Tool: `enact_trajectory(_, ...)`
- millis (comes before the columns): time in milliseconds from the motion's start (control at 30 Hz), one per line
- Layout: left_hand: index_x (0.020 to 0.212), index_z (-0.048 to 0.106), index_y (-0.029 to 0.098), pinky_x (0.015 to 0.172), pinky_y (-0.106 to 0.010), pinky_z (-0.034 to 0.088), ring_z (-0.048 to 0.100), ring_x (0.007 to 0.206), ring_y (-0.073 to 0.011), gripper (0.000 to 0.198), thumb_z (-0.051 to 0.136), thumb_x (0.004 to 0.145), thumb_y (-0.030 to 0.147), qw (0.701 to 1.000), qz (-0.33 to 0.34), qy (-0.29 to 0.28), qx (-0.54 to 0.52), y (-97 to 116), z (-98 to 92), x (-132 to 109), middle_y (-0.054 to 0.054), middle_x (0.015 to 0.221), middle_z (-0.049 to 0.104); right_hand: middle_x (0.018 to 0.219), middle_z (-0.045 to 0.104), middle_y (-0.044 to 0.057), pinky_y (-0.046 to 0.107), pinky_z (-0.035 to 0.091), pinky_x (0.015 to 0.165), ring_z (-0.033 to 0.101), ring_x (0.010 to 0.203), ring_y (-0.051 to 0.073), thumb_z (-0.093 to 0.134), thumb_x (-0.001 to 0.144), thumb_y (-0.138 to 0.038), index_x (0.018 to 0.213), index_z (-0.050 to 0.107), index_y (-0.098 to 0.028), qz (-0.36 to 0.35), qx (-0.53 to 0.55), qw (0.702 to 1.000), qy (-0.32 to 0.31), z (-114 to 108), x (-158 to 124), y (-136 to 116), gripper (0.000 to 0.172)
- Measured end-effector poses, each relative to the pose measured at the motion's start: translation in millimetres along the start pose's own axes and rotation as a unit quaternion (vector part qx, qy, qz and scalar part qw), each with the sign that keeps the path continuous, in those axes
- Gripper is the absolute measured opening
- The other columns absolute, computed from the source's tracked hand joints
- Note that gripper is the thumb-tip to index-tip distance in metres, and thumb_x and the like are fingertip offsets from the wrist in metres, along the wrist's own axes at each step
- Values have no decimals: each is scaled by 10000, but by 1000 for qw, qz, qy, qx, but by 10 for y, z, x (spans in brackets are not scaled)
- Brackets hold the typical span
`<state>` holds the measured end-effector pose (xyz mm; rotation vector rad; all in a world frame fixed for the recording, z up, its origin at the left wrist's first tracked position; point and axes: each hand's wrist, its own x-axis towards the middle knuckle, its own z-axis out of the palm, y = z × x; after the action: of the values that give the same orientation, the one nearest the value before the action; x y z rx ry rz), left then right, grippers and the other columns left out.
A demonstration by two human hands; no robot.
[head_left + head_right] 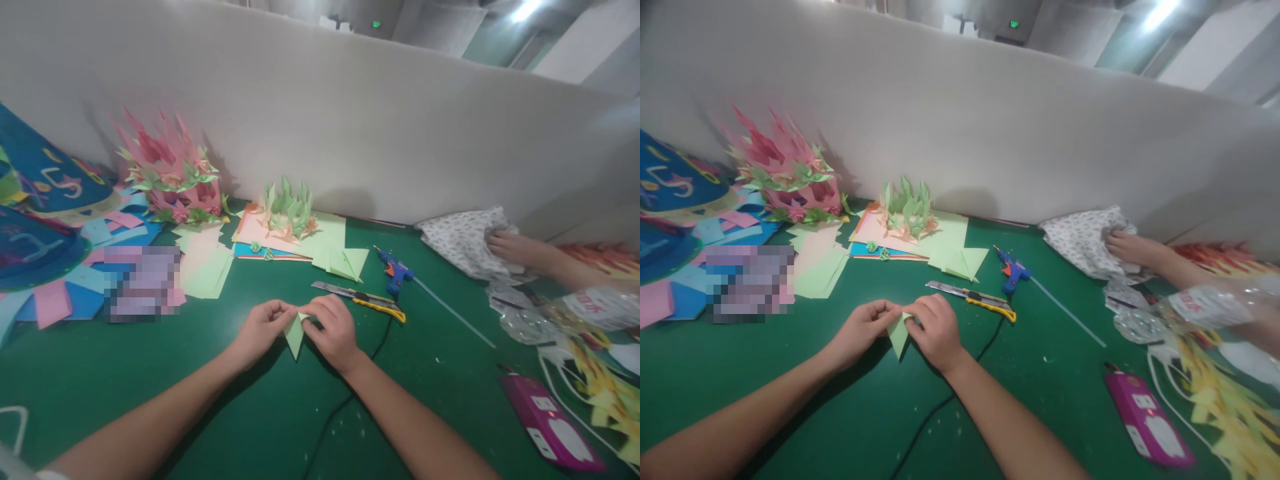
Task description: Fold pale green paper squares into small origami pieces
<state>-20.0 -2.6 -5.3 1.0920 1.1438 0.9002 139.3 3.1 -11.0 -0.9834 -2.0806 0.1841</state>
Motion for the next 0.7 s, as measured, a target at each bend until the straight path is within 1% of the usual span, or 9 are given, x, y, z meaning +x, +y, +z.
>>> enact_trajectory(233, 731, 585, 132, 482, -181, 287, 385, 498, -70, 276, 578, 701, 407, 1000, 2, 15, -2, 17, 11, -20, 50, 569, 499, 803, 593, 49, 318, 395, 682, 479, 745, 177, 497, 820, -190, 861, 615, -191, -20, -16, 999, -20, 4, -9, 25, 125)
enact_trajectory(367, 743, 589, 140, 463, -178, 270, 367, 481, -64, 273, 574, 700, 408, 1000, -14, 19, -20, 23, 5, -14, 55, 567, 492, 824, 593, 51, 317, 389, 687, 468, 755, 176, 502, 826, -190, 936, 617, -201, -38, -38, 998, -29, -6, -13, 27, 160)
enact_trajectory(467, 751, 595, 141, 449, -171, 254, 343, 464, -54, 276, 581, 693, 410, 999, -20, 33, -33, 31, -4, -2, 58, 565, 483, 836, 596, 46, 315, 384, 688, 463, 756, 174, 509, 826, -176, 1009, 609, -222, -47, -55, 997, -32, -10, -12, 27, 214)
enact_trajectory(567, 766, 598, 139, 433, -165, 238, 322, 441, -45, 291, 595, 684, 418, 998, -30, 28, -54, 48, -15, 6, 64, 535, 463, 858, 598, 46, 316, 384, 698, 469, 763, 171, 496, 836, -172, 1058, 597, -239, -47, -64, 996, -40, -6, -7, 35, 253)
enact_trajectory(700, 829, 611, 129, 452, -164, 281, 379, 458, -48, 321, 611, 679, 413, 997, -38, 13, -71, 74, -18, -1, 37, 583, 533, 882, 602, 53, 326, 387, 714, 475, 778, 177, 478, 846, -176, 1085, 588, -246, -42, -74, 995, -53, -7, 1, 41, 272)
